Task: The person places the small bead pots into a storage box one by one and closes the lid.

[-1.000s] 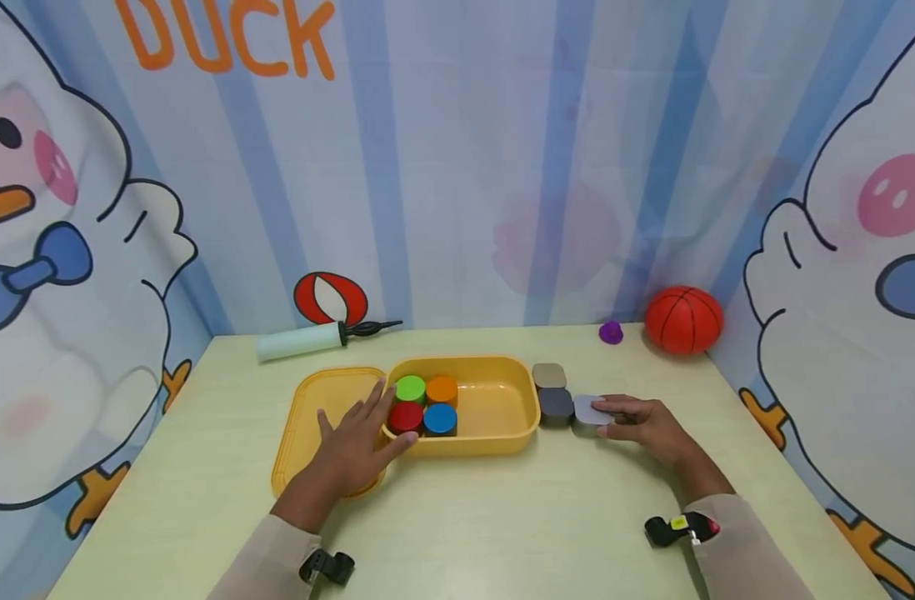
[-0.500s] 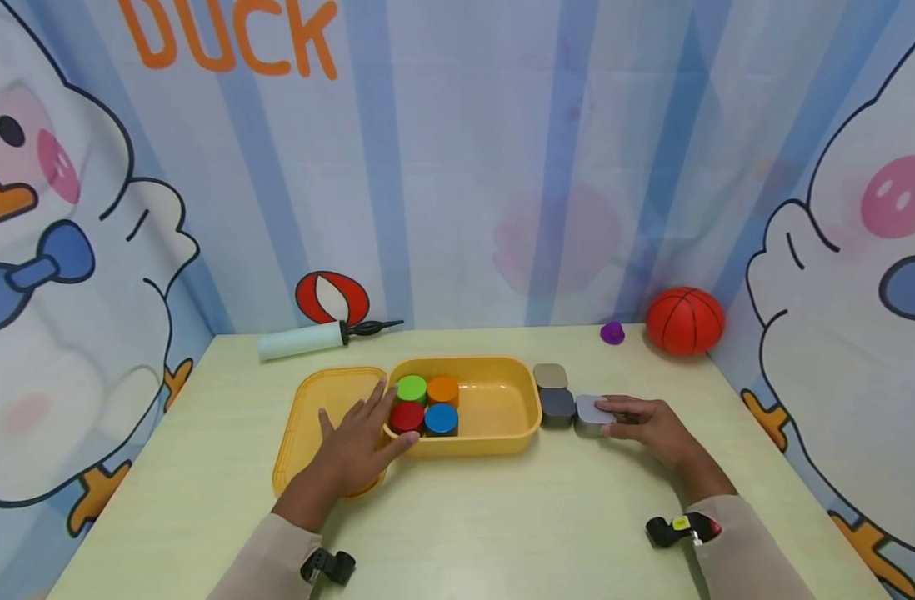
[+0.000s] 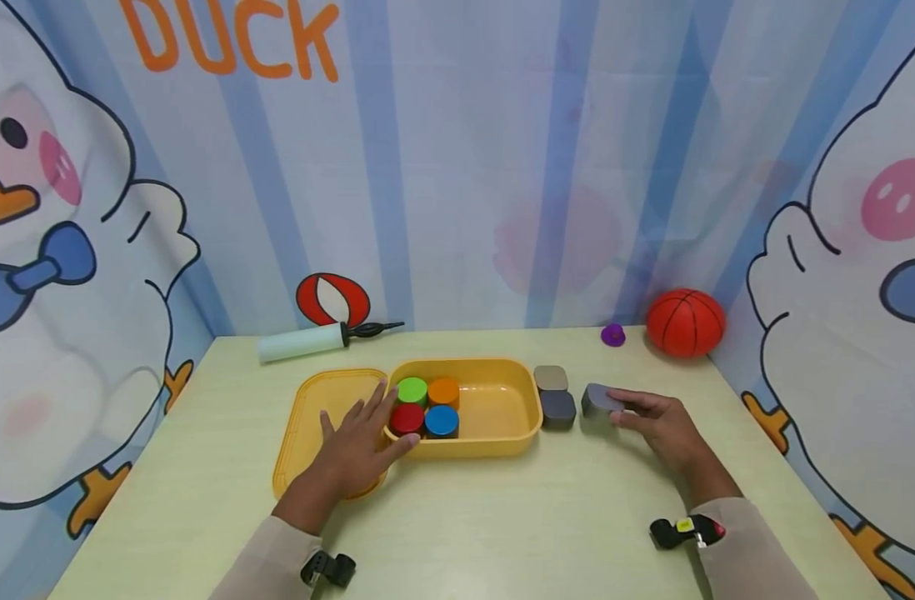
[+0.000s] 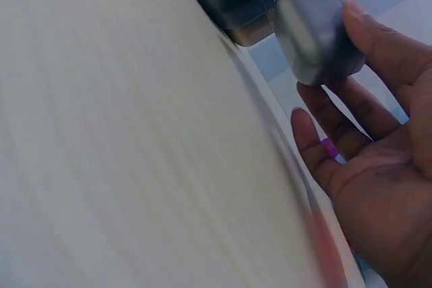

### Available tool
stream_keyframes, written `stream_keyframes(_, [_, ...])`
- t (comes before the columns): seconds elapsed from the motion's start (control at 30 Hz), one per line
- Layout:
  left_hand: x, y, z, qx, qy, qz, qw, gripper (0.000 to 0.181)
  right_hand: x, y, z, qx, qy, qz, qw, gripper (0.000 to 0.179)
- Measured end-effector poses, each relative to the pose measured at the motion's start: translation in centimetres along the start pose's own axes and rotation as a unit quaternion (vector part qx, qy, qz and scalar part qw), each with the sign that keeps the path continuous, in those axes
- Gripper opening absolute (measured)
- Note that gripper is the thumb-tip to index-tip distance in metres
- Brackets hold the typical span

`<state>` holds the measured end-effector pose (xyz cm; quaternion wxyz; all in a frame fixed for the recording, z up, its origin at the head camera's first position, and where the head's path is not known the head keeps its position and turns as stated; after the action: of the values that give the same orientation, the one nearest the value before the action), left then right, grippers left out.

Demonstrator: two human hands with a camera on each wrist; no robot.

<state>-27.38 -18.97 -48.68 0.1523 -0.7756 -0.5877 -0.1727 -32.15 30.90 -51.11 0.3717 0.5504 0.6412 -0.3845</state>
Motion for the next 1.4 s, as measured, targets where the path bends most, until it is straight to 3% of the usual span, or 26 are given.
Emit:
stream_keyframes(0.23, [0.0,0.1,0.0,0.001,-0.007,-0.001,1.0,0.095,-1.1,0.0,0.2,0.023,-0.084,-0.025,0.9958,0.048])
stream_keyframes(0.6, [0.2,0.0,-0.1,0.01,-0.042,0.006,0.9991,0.094,-3.7,-0.6,1.1,0.03,-0.121,-0.058,0.9905,0.047])
stream_keyframes(1.13, [0.8,0.1,-0.7,0.034,-0.102,0.009,0.9942,0.096,-7.5,-2.0,4.1,0.011,-0.049,-0.079,0.9956,0.044])
stream_keyframes(1.4, [1.8,-0.3,-1.3,0.036,-0.108,-0.004,0.9935,0.097,-10.2,-2.8,6.5,-0.029,-0.048,-0.112,0.9921,0.045])
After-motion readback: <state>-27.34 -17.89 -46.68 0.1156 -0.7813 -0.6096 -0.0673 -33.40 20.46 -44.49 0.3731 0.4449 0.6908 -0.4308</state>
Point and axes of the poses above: each hand's wrist, its own y-axis away from the middle knuckle, its own z-axis out of the palm, x = y × z, the point moved 4 cm from there along -y, towards the middle knuckle, and after that the axes turned 2 degrees about y, right-handed, at the moved point
